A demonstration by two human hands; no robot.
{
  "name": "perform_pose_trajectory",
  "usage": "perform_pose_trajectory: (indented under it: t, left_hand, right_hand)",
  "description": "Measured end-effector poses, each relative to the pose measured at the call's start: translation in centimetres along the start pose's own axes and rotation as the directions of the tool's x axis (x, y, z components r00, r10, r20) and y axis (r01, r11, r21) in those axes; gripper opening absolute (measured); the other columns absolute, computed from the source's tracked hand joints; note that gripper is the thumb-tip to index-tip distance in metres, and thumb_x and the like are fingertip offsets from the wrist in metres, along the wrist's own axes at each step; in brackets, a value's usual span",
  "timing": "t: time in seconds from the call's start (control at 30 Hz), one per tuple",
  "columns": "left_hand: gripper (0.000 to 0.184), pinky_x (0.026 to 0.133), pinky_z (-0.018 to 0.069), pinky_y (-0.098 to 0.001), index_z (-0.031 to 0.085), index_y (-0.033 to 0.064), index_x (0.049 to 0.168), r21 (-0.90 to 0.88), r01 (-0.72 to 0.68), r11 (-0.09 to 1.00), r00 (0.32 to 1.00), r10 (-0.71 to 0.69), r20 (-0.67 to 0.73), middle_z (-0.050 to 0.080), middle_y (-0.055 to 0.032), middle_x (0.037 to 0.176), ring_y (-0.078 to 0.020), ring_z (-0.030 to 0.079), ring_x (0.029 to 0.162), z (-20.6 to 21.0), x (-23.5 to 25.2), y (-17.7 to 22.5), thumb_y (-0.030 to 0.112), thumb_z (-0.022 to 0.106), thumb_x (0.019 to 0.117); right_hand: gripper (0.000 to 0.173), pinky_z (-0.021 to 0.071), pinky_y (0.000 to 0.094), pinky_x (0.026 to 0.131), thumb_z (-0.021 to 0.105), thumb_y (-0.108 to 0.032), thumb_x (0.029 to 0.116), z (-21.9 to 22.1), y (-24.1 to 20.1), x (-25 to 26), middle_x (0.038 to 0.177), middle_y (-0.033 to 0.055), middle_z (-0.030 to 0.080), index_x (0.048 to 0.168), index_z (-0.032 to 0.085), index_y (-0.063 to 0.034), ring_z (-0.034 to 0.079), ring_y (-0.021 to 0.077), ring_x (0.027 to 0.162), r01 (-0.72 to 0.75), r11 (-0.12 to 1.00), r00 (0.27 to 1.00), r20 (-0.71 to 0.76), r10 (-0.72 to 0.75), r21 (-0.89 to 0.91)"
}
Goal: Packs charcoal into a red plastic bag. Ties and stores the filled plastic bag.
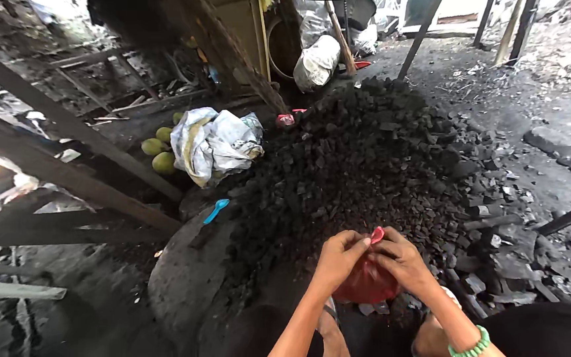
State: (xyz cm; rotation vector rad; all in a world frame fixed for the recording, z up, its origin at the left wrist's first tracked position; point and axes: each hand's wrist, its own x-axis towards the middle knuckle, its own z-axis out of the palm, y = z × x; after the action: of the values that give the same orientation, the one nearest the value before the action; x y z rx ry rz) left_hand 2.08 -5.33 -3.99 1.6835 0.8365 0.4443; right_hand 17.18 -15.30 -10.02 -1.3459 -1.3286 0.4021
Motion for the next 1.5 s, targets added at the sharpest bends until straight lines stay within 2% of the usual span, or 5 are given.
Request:
perform_pose_trajectory:
  t: [0.33,0.7,0.97,1.17,1.5]
  left_hand:
    - [0.025,0.086,0.0562,-0.0453,0.075,0.0,0.102,0.448,-0.229,0.864,0.969,0.245,0.024,0.07,-0.014,0.096,-0.0262,0.069,0.091,0.6,0.0,-1.0,0.022,0.065,0.1007]
    - [0.026,0.07,0.0535,-0.023,0.065,0.0006,0.108,-0.477,0.284,0.832,0.958,-0.235,0.162,0.064,-0.0011,0.081,-0.0067,0.061,0.071,0.6,-0.7,-0.3,0.015,0.043,0.1099]
    - [0.021,0.07,0.0589,-0.0469,0.073,-0.0023,0.1,0.596,-0.364,0.716,0.918,0.385,0.096,0.065,-0.0168,0.102,-0.0286,0.068,0.082,-0.3,-0.8,0.2,0.013,0.057,0.1002]
    - [0.022,0.069,0.057,-0.0548,0.069,-0.0007,0.108,0.772,-0.246,0.586,0.96,0.256,0.112,0.067,-0.0198,0.104,-0.0361,0.071,0.084,-4.7,0.4,-2.5,0.015,0.055,0.1016]
    - [0.044,0.076,0.0594,-0.0364,0.054,0.0129,0.128,-0.388,-0.165,0.907,0.91,-0.012,-0.414,0.066,-0.0044,0.115,-0.0178,0.069,0.092,-17.3,-7.7,-0.5,0.036,0.029,0.1004]
  right_hand:
    - [0.02,0.056,0.0343,0.095,0.061,-0.013,0.0971,-0.7,1.4,0.4,0.11,0.0091,0.074,0.102,0.076,-0.0015,0.07,0.0164,0.106,0.036,0.991,0.997,0.079,-0.026,-0.128]
    - [0.04,0.0547,0.021,0.074,0.085,-0.042,0.0749,-0.6,0.4,0.7,0.095,0.0016,0.064,0.087,0.067,-0.0075,0.062,0.0041,0.086,0.057,0.996,0.998,0.019,-0.055,-0.066]
    - [0.03,0.0521,0.0297,0.062,0.061,-0.017,0.0925,0.7,-0.3,1.6,0.062,0.0061,0.055,0.065,0.06,-0.0046,0.059,0.0175,0.061,0.384,0.799,0.879,-0.083,-0.47,-0.464]
    - [0.035,0.0487,0.0314,0.053,0.057,-0.017,0.0943,-1.4,1.4,0.6,0.059,0.0075,0.055,0.063,0.059,-0.0018,0.056,0.0175,0.055,0.256,0.834,0.938,-0.082,-0.336,-0.489]
    - [0.04,0.0548,0.0538,0.089,0.06,-0.031,0.099,-4.1,2.3,2.3,0.116,0.0206,0.068,0.119,0.069,0.0022,0.068,0.0293,0.1,-0.133,0.947,0.972,0.15,0.183,-0.293]
